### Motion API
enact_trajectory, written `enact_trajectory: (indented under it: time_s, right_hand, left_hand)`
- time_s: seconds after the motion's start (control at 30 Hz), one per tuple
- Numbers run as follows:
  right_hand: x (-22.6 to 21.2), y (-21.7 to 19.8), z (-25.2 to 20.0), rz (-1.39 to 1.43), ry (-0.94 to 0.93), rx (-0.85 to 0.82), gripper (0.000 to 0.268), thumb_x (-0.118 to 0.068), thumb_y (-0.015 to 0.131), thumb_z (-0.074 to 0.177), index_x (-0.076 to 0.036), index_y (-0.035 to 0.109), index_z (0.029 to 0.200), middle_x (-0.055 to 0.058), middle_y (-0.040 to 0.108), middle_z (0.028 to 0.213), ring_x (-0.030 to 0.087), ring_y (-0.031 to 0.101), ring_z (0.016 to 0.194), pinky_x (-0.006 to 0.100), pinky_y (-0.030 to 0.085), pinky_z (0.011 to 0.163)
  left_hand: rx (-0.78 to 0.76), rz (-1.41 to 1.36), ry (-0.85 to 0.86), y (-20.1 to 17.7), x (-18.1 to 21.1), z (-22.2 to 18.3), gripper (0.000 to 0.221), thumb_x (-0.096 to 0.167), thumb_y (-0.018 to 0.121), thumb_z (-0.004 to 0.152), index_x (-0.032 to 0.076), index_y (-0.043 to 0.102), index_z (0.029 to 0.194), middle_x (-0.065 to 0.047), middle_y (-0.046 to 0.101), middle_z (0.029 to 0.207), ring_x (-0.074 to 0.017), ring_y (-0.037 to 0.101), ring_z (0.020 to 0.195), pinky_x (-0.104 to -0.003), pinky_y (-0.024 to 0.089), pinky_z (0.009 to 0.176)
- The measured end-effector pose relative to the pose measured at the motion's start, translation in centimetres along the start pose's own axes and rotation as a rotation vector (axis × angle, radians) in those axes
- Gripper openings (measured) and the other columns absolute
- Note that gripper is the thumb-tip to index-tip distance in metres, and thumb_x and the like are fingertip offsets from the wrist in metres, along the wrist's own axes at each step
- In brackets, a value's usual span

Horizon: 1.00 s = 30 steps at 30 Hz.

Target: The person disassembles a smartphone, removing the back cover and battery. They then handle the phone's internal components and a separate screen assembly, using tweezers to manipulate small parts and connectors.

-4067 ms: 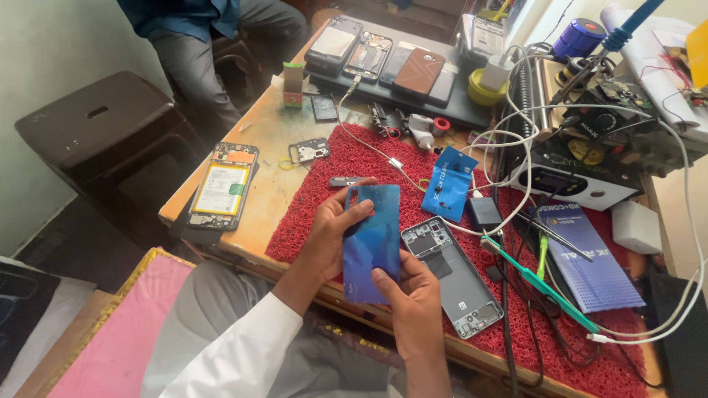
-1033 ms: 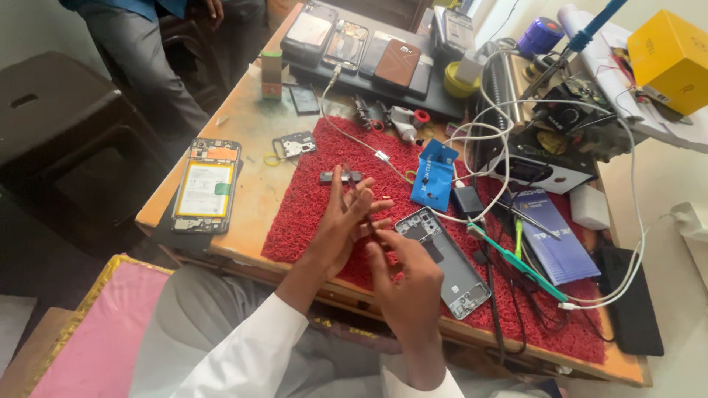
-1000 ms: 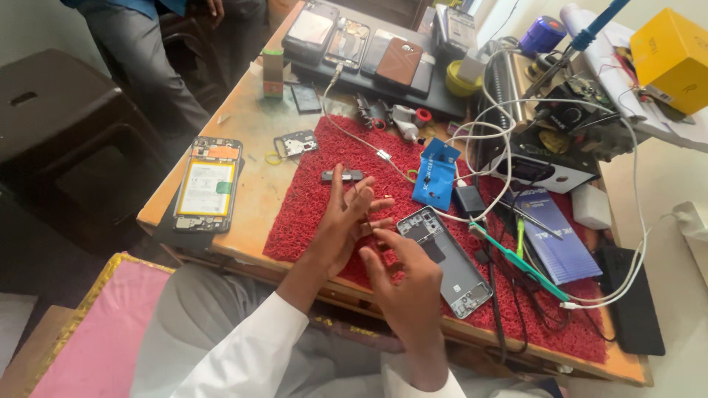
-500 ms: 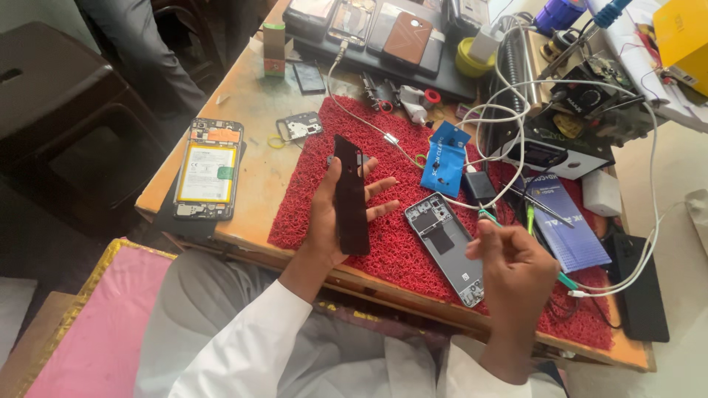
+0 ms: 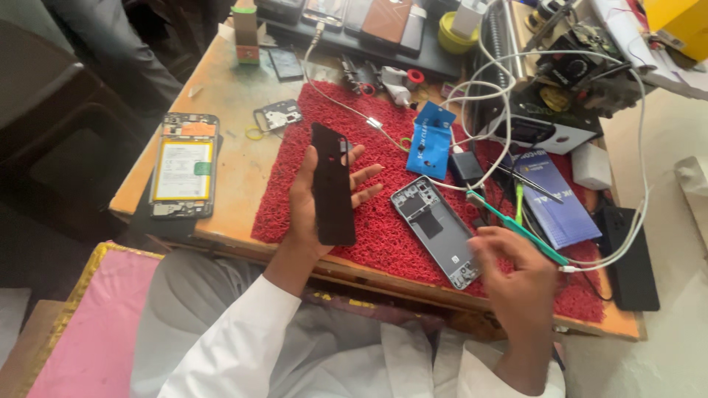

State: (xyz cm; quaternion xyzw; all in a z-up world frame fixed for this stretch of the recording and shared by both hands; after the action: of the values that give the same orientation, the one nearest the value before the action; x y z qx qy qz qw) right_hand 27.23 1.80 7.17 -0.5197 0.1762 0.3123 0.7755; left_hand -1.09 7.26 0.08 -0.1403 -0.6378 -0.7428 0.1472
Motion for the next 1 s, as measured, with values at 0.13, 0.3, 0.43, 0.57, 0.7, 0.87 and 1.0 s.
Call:
enact_trajectory:
  time_s: [0.13,0.3,0.43,0.57,0.7,0.87,1.0]
  right_hand:
    - [-1.8,1.8,-0.5,-0.264,-0.169,-0.154,0.062,-0.035,0.085,0.075,-0.004,0.066,0.125,0.019,0.068,0.126,0.036,0.062,0.118,0.046,0.048,0.097]
    - [-3.1,2.1,-0.8,-0.322,-0.092,-0.135,0.07,-0.034,0.087,0.072,-0.009,0.062,0.132,0.017,0.068,0.12,0.038,0.062,0.114,0.05,0.048,0.095]
    - [-4.0,2.5,-0.8,-0.205,-0.076,-0.052,0.067,-0.03,0.086,0.076,-0.011,0.061,0.135,0.018,0.067,0.12,0.036,0.064,0.112,0.048,0.051,0.094]
    - [-4.6,3.8,-0.7,-0.146,-0.077,0.023,0.066,-0.024,0.088,0.077,-0.009,0.061,0.136,0.02,0.065,0.117,0.038,0.063,0.108,0.049,0.051,0.092]
    - [-5.0,4.5,-1.1,-0.077,-0.098,0.081,0.064,-0.024,0.088,0.078,-0.008,0.061,0.135,0.02,0.063,0.118,0.036,0.064,0.108,0.047,0.052,0.092]
    - [-4.7,5.2,-1.3,-0.084,-0.191,0.155,0.062,-0.02,0.088,0.079,-0.005,0.061,0.133,0.019,0.063,0.118,0.037,0.063,0.11,0.048,0.053,0.094]
    - [-3.1,5.0,-1.4,0.086,-0.071,0.18,0.055,-0.02,0.083,0.082,-0.005,0.061,0.13,0.02,0.067,0.116,0.033,0.067,0.105,0.044,0.055,0.092]
  left_hand:
    - [0.015,0.014,-0.004,0.0,0.0,0.0,0.074,0.059,0.054,0.099,0.001,0.042,0.144,-0.019,0.05,0.145,-0.0364,0.058,0.127,-0.054,0.051,0.107]
    - [0.014,-0.002,-0.008,-0.3,-0.2,0.1,0.074,0.059,0.055,0.099,0.001,0.042,0.144,-0.018,0.051,0.144,-0.0363,0.059,0.127,-0.053,0.052,0.107]
    - [-0.022,-0.006,0.0,-0.7,-0.4,0.3,0.073,0.058,0.056,0.101,0.003,0.042,0.146,-0.017,0.049,0.144,-0.036,0.058,0.128,-0.053,0.052,0.108]
    - [-0.011,-0.008,-0.003,-1.0,-0.4,0.0,0.071,0.057,0.056,0.101,0.003,0.041,0.145,-0.018,0.048,0.146,-0.0359,0.058,0.127,-0.053,0.052,0.107]
    - [-0.003,0.012,0.001,-0.5,-0.2,0.1,0.07,0.057,0.056,0.101,0.004,0.042,0.145,-0.019,0.047,0.147,-0.0351,0.059,0.126,-0.052,0.052,0.106]
    - [-0.007,0.035,0.015,-0.4,-0.1,0.0,0.071,0.057,0.056,0.101,0.001,0.043,0.143,-0.02,0.048,0.146,-0.0351,0.059,0.127,-0.053,0.052,0.108]
    - [-0.022,0.016,0.012,-0.3,-0.1,0.0,0.069,0.057,0.056,0.102,0.001,0.044,0.141,-0.02,0.049,0.146,-0.0353,0.058,0.128,-0.054,0.052,0.111]
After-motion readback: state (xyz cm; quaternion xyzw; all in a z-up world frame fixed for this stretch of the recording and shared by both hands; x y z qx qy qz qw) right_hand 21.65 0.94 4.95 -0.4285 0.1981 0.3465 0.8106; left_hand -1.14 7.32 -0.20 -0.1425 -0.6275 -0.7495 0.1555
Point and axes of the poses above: each hand's wrist, its own z-axis towards the middle knuckle, its own y-axis out of the palm, x = y × z, the point moved 7 cm from there along z, towards the middle knuckle
